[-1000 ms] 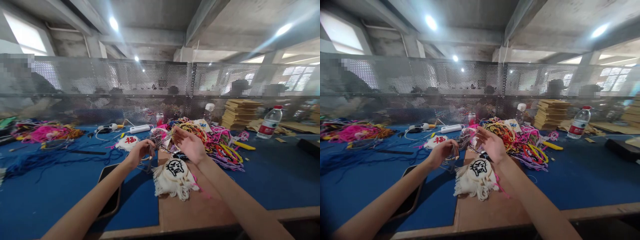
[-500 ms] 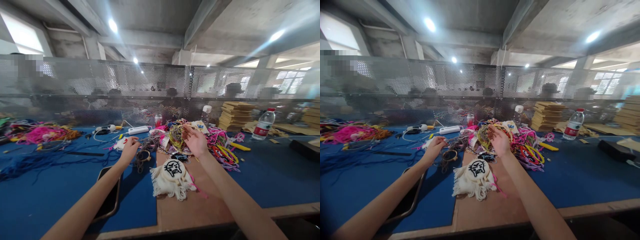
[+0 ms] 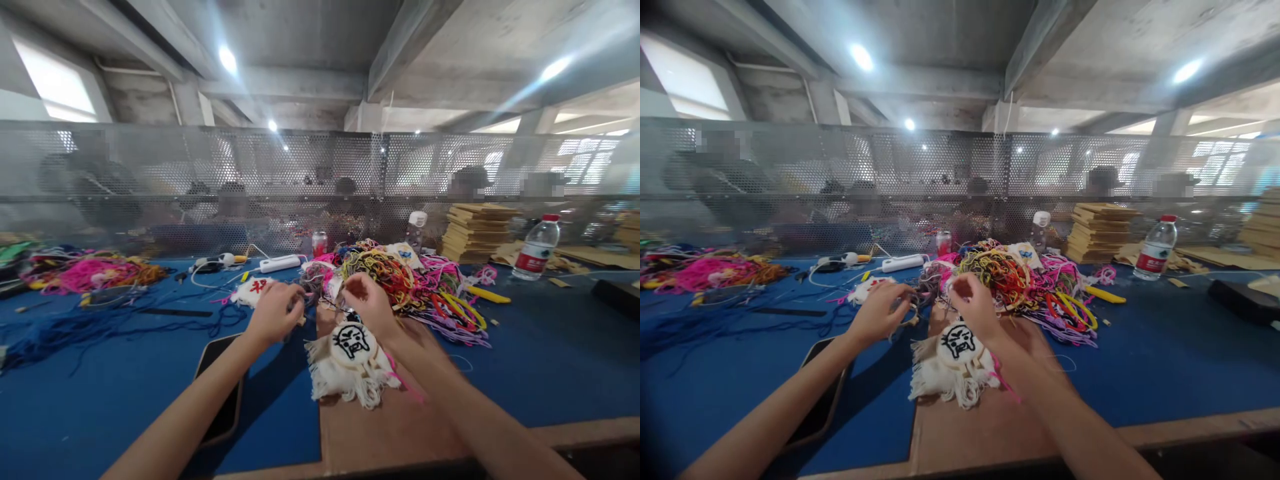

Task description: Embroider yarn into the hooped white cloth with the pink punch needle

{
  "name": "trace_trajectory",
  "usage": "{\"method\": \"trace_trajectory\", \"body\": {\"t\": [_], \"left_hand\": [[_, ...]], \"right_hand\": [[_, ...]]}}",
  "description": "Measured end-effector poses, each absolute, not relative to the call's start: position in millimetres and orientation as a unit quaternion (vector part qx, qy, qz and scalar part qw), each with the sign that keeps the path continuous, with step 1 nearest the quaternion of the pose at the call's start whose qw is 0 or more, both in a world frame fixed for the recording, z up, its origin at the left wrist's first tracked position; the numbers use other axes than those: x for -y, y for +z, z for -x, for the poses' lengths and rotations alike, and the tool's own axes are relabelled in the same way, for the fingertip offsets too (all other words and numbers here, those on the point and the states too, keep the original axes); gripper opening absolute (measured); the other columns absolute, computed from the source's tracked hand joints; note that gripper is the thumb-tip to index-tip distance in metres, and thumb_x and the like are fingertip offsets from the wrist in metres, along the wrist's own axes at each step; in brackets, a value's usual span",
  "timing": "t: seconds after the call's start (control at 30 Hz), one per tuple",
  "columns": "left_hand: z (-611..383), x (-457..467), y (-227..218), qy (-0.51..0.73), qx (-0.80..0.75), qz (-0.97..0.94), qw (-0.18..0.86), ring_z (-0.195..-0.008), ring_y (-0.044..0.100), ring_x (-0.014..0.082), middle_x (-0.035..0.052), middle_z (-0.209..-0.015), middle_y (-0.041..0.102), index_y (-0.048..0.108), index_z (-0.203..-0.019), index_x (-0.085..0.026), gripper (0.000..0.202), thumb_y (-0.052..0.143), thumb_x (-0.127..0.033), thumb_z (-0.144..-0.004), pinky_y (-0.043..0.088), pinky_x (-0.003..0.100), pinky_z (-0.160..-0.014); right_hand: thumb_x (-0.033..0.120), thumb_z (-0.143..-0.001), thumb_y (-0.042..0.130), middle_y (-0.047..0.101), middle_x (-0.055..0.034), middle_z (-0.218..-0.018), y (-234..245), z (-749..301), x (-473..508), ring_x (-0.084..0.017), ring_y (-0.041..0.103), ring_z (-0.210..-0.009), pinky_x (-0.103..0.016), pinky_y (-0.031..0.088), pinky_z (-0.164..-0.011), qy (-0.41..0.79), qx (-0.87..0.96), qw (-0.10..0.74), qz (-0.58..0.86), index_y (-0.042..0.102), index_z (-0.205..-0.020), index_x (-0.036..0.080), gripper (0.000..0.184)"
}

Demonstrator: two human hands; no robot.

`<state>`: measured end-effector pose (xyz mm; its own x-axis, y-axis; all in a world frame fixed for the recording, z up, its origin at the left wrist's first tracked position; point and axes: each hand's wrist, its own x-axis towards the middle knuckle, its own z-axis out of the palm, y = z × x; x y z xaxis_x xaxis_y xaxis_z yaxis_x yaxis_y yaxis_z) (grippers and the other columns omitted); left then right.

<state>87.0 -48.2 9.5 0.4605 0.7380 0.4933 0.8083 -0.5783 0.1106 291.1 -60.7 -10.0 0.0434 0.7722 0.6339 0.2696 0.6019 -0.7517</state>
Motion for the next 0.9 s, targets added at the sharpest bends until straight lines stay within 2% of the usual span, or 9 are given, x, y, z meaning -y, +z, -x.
{"method": "trace_trajectory", "body": {"t": [0.03, 0.1, 0.2, 0.37, 0.6, 0.73, 0.9], "left_hand": [[-91, 54, 11, -0.254, 0.389, 0.883, 0.067, -0.093, 0.053, 0.0204, 0.0053, -0.091, 0.063, 0.058, -0.095, -0.019, 0.025, 0.039, -0.03, -0.083, 0.033, 0.039, -0.09], [-98, 63, 12, -0.252, 0.307, 0.915, 0.067, -0.099, 0.049, 0.0203, 0.0063, -0.099, 0.06, 0.057, -0.098, -0.019, 0.026, 0.039, -0.033, -0.085, 0.035, 0.037, -0.09], [-102, 66, 8, -0.261, 0.277, 0.923, 0.06, -0.098, 0.048, 0.0201, 0.007, -0.098, 0.059, 0.057, -0.096, -0.018, 0.026, 0.04, -0.035, -0.086, 0.037, 0.037, -0.087], [-98, 58, 4, -0.282, 0.287, 0.913, 0.064, -0.086, 0.051, 0.0185, 0.0066, -0.087, 0.06, 0.058, -0.089, -0.017, 0.023, 0.041, -0.032, -0.086, 0.041, 0.036, -0.078], [-98, 58, 4, -0.337, 0.279, 0.898, 0.053, -0.083, 0.051, 0.018, 0.0071, -0.087, 0.06, 0.058, -0.086, -0.015, 0.019, 0.041, -0.024, -0.086, 0.041, 0.033, -0.076], [-97, 50, 2, -0.407, 0.364, 0.835, -0.063, -0.073, 0.051, 0.0163, 0.0044, -0.075, 0.059, 0.06, -0.076, -0.016, 0.022, 0.043, -0.029, -0.083, 0.04, 0.029, -0.068], [-89, 29, -5, -0.51, 0.453, 0.636, -0.361, -0.06, 0.053, 0.014, 0.0015, -0.064, 0.058, 0.061, -0.07, -0.015, 0.026, 0.051, -0.039, -0.072, 0.04, 0.024, -0.056]], "right_hand": [[0.021, -0.074, 0.052, 0.058, -0.0023, -0.077, -12, -286, 66, -0.014, 0.056, -0.07, -0.027, 0.046, -0.066, 0.161, 0.695, 0.582, 0.391, 0.053, -0.086, 0.018, 0.012], [0.016, -0.076, 0.048, 0.059, -0.0034, -0.082, -16, -280, 74, -0.014, 0.057, -0.074, -0.027, 0.045, -0.069, 0.074, 0.756, 0.532, 0.375, 0.051, -0.092, 0.018, 0.016], [0.012, -0.075, 0.049, 0.06, -0.0044, -0.087, -21, -276, 82, -0.016, 0.058, -0.079, -0.027, 0.046, -0.07, -0.004, 0.795, 0.49, 0.357, 0.047, -0.102, 0.019, 0.027], [0.013, -0.078, 0.047, 0.061, -0.0046, -0.092, -20, -275, 86, -0.016, 0.059, -0.08, -0.027, 0.048, -0.069, -0.024, 0.813, 0.483, 0.323, 0.04, -0.111, 0.023, 0.035], [0.011, -0.076, 0.048, 0.06, -0.0031, -0.084, -19, -275, 86, -0.015, 0.058, -0.073, -0.026, 0.046, -0.066, -0.042, 0.786, 0.495, 0.368, 0.044, -0.104, 0.021, 0.03], [0.012, -0.074, 0.046, 0.058, -0.0029, -0.082, -18, -280, 83, -0.014, 0.057, -0.074, -0.026, 0.045, -0.067, -0.037, 0.777, 0.497, 0.384, 0.043, -0.103, 0.02, 0.03], [0.012, -0.074, 0.042, 0.055, -0.0014, -0.08, -17, -290, 72, -0.012, 0.055, -0.069, -0.024, 0.043, -0.065, 0.006, 0.748, 0.516, 0.418, 0.041, -0.105, 0.019, 0.032]]}}
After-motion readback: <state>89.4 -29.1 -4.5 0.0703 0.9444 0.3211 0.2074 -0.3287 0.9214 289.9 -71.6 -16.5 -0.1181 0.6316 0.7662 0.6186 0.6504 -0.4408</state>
